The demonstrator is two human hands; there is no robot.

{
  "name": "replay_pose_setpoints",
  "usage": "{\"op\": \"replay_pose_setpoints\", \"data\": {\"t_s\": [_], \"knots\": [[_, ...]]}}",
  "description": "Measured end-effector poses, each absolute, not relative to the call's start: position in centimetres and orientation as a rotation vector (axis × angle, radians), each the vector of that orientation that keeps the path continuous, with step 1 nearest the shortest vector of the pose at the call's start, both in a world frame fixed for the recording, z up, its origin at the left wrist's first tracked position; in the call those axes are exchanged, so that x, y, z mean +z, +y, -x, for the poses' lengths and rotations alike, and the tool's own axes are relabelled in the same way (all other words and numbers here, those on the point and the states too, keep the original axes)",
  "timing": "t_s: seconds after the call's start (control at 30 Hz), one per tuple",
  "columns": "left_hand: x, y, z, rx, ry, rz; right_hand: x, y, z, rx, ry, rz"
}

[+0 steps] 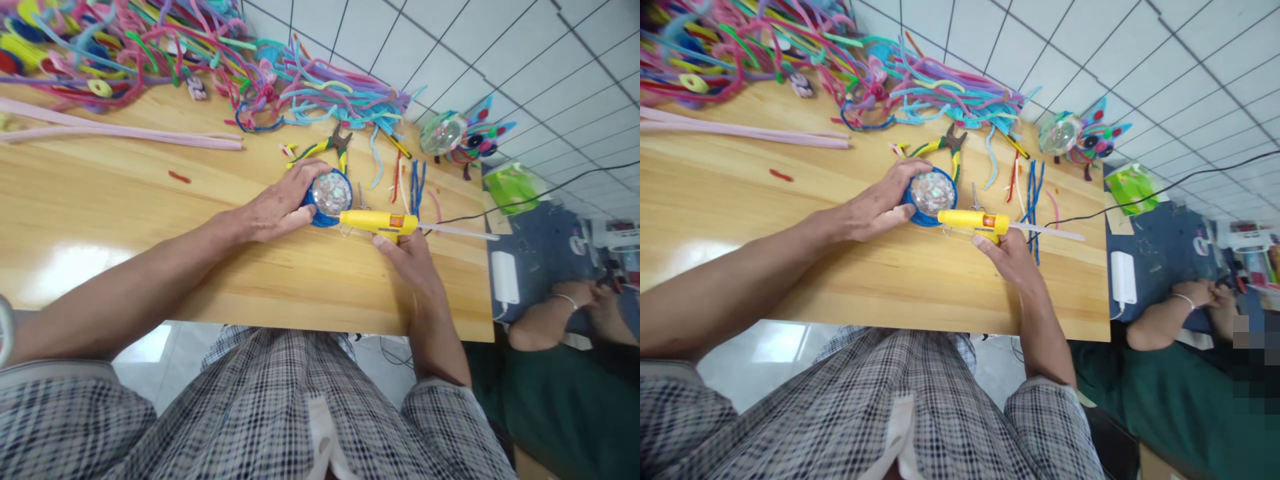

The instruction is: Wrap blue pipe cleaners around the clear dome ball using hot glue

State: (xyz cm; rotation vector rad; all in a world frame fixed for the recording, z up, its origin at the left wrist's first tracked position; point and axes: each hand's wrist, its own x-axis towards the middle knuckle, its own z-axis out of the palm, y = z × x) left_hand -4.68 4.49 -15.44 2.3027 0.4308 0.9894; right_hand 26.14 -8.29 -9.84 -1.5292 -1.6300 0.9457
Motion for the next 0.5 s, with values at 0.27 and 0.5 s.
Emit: {"op": "replay_pose_setpoints", "data": {"t_s": [0.27, 0.5], "knots": [[-15.2, 4.5, 4.8, 0.960, 0.454, -2.285, -9.0, -7.8, -26.6, 1.026, -1.629, 1.529], [-15.8, 4.8, 4.9, 0.960, 0.425, -2.321, -7.5, -7.7, -29.1, 0.982, -1.442, 1.399]]}}
